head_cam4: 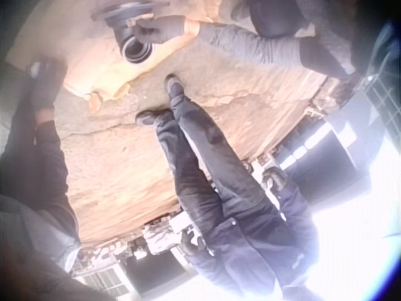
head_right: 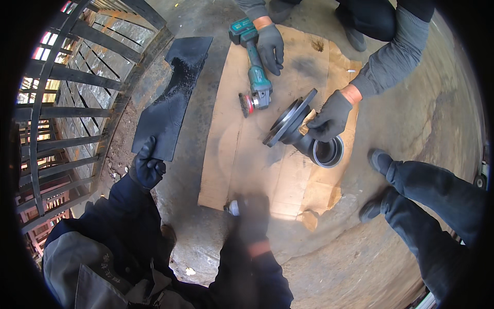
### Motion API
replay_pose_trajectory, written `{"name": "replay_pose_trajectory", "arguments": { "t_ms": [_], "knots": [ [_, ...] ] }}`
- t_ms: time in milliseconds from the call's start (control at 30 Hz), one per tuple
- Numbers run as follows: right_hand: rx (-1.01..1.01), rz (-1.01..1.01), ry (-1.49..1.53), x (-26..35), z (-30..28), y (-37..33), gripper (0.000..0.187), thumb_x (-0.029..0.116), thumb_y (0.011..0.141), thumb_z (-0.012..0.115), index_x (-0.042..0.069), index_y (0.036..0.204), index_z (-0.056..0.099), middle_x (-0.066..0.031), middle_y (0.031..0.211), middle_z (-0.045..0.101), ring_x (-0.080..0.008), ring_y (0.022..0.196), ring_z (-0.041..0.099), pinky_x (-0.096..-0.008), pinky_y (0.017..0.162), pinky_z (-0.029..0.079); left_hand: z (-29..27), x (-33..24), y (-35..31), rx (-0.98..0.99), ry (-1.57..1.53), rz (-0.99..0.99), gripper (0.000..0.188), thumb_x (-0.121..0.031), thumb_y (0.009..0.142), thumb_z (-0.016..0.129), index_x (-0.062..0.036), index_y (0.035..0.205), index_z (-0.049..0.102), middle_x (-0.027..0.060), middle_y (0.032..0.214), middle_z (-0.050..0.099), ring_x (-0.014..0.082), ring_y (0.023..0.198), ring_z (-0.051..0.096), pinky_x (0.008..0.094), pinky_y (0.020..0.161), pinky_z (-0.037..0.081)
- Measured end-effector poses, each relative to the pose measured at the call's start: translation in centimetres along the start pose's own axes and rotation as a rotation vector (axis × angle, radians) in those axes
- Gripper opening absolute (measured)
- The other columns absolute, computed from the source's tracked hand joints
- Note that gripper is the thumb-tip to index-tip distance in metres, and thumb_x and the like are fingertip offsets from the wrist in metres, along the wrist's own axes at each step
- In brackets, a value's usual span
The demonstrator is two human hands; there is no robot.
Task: The person spray paints a black metal pipe fitting and a flat metal plate using a spray can. They rotate the pipe fitting to coat all sides and repeatedly spray the plate, then set both items down on a cardboard sheet on the floor.
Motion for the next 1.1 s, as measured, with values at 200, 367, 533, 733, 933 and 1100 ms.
{"name": "replay_pose_trajectory", "arguments": {
  "t_ms": [200, 367, 533, 733, 933, 1100],
  "knots": [
    [-0.09, -0.129, -0.015, -0.6, 4.4, 0.3, 0.047, 0.036, 0.102, 0.063, 0.025, 0.147, 0.068, -0.0177, 0.144, 0.065, -0.0466, 0.136, 0.058, -0.0666, 0.124, 0.035, 2.6, 0.2, -2.4, 0.016, 0.104, 0.099, 0.022, -0.042, 0.112, 0.068, -0.0258, 0.126, 0.065, -0.0135, 0.094, 0.056, 0.0031, 0.063, 0.043, 0.0246, 0.066, 0.049],
    [0.052, -0.211, -0.064, 0.7, 3.0, 1.7, 0.054, 0.041, 0.099, 0.069, 0.03, 0.151, 0.065, -0.0148, 0.133, 0.069, -0.0434, 0.124, 0.067, -0.0618, 0.109, 0.051, 6.6, 1.7, -5.4, 0.104, 0.347, 0.242, 0.019, -0.034, 0.116, 0.062, -0.0155, 0.116, 0.062, -0.0038, 0.089, 0.057, 0.0061, 0.061, 0.046, 0.0276, 0.062, 0.049],
    [-0.179, 0.098, 0.425, -0.3, -4.4, 0.7, 0.071, 0.024, 0.093, 0.082, 0.013, 0.159, 0.058, -0.0157, 0.135, 0.07, -0.0357, 0.123, 0.07, -0.0458, 0.101, 0.06, 9.7, 4.3, -6.6, -0.038, 0.62, 0.275, 0.016, -0.023, 0.113, 0.067, -0.0072, 0.114, 0.07, 0.0019, 0.089, 0.07, 0.009, 0.061, 0.059, 0.0279, 0.052, 0.047],
    [-0.251, 0.37, 1.139, -2.9, -5.4, -2.4, 0.083, 0.001, 0.095, 0.074, 0.003, 0.17, 0.037, -0.0126, 0.141, 0.063, -0.0234, 0.125, 0.066, -0.037, 0.108, 0.055, 14.3, 9.0, -2.5, -0.06, 0.523, 0.146, 0.019, -0.023, 0.105, 0.079, -0.0048, 0.106, 0.076, 0.0011, 0.08, 0.07, 0.0074, 0.064, 0.064, 0.026, 0.054, 0.049],
    [-0.384, 0.429, 1.5, -4.9, -4.4, -4.6, 0.081, -0.007, 0.096, 0.072, 0.004, 0.168, 0.037, -0.0101, 0.14, 0.055, -0.0186, 0.122, 0.061, -0.0327, 0.103, 0.055, 18.9, 10.1, -0.3, 0.13, 0.505, 0.276, 0.03, -0.02, 0.104, 0.081, -0.002, 0.126, 0.073, -0.0012, 0.081, 0.069, 0.004, 0.062, 0.06, 0.025, 0.055, 0.048],
    [-0.403, 0.515, 1.584, -5.2, -4.7, -5.1, 0.079, -0.007, 0.095, 0.071, 0.006, 0.166, 0.038, -0.0122, 0.14, 0.055, -0.0186, 0.121, 0.061, -0.0331, 0.102, 0.056, 20.7, 10.1, 0.5, 0.182, 0.546, 0.321, 0.033, -0.022, 0.105, 0.081, -0.0011, 0.128, 0.07, -0.0004, 0.081, 0.069, 0.0035, 0.063, 0.059, 0.0258, 0.056, 0.048]
  ]
}}
Point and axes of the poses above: each hand's wrist, its own y-axis towards the middle knuckle, its own z-axis out of the palm, x = y × z, the point moved 5 cm from there along y, towards the middle knuckle
